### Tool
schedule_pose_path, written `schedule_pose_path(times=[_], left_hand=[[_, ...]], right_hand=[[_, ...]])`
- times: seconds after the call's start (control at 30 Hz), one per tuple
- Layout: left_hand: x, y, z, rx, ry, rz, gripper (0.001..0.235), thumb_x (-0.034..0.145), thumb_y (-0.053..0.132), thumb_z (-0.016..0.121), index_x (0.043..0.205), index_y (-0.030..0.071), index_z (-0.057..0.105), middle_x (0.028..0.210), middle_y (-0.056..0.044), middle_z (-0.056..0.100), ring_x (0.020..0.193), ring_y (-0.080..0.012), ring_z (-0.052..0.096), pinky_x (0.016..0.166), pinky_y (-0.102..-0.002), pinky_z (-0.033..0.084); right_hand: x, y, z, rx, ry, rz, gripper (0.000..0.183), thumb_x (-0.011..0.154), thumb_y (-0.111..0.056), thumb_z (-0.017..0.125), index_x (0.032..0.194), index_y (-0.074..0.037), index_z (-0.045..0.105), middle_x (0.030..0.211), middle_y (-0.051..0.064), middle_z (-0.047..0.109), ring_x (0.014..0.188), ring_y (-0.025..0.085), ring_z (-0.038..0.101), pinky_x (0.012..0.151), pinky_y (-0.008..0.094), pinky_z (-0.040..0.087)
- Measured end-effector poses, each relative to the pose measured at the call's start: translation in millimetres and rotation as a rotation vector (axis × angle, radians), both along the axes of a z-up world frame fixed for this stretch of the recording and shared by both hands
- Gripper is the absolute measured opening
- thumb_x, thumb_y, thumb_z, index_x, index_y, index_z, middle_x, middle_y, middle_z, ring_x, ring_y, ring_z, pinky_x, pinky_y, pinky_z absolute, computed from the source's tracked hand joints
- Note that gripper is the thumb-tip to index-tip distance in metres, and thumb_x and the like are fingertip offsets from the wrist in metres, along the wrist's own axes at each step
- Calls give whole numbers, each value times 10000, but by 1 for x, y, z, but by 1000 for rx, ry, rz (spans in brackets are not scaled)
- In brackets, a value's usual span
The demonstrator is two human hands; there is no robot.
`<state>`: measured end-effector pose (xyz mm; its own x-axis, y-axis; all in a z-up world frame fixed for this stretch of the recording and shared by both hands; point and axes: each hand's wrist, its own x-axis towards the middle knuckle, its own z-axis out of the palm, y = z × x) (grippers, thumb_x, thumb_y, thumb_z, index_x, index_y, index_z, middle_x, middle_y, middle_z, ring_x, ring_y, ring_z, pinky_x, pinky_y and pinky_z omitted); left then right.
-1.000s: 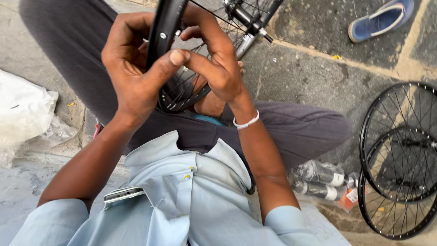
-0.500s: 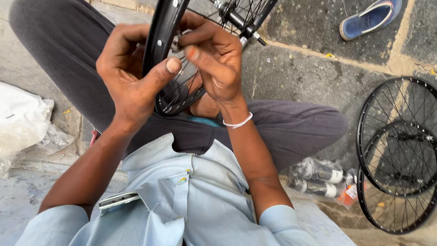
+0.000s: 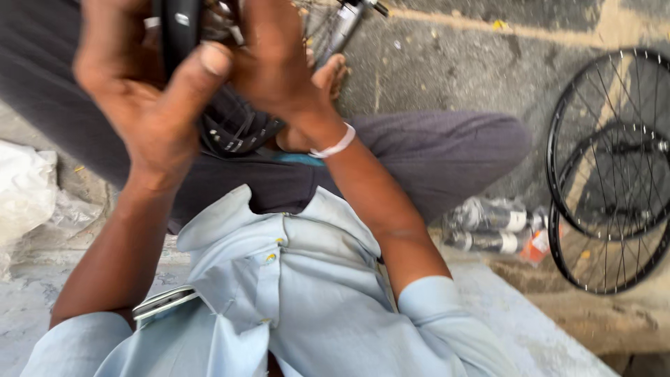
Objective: The person sits on the ground and uses a spoke wrench to tighten the nipples on a bicycle wheel rim. They rotate the wheel to access different spokes and continue adjusting the tension by hand.
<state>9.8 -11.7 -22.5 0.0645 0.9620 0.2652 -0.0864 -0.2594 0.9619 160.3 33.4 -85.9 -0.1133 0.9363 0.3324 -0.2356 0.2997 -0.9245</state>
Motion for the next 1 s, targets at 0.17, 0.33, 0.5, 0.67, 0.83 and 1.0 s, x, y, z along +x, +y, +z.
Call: schedule_pose_path(times=[0.17,0.33,0.5,0.67,0.83,1.0], left_hand=[[-1,2,-7,-74,45,131,437,961,189,869,1182,-38,569,999,-47,528,859,-122,478,795,-258,398],[3,7,1,-61,37,-8,402,1015,178,828,1251,-32,580,1114,-48,592,1020,-121,574,953,-247,484],[7,10,30,-19,90,4,420,908,147,813,1242,-18,619,1146,-37,597,997,-98,600,872,-239,514],[9,8,18,18,-114,-66,451,955,110,858,1324,-2,625,1219,-10,563,1086,-98,637,954,-235,550],[-11,21,17,51,-51,-202,416,928,91,815,1295,-10,647,1215,-24,597,1098,-113,614,998,-232,508],[8,7,15,11,42,35,438,909,130,868,1268,-14,661,1167,-23,555,1089,-118,610,979,-253,534]], right_hand=[[15,-15,6,-19,154,71,208,1003,-145,711,1116,9,627,1006,99,663,909,172,639,840,339,514],[11,-8,13,393,-336,-307,274,974,-186,730,1098,14,587,966,93,662,800,205,674,720,330,561],[1,-18,28,585,-586,-488,228,1002,-151,680,1125,-10,550,1252,236,595,1011,348,727,782,346,623],[2,-9,24,415,-514,-509,381,938,-240,757,1080,44,547,1056,191,636,875,303,733,767,346,611],[-4,-25,18,617,-627,-515,333,1071,-225,636,1226,54,541,1343,249,587,1187,407,687,975,397,601],[1,-8,8,224,-574,-552,504,877,-262,860,1135,56,567,1146,237,653,960,350,666,759,370,589]])
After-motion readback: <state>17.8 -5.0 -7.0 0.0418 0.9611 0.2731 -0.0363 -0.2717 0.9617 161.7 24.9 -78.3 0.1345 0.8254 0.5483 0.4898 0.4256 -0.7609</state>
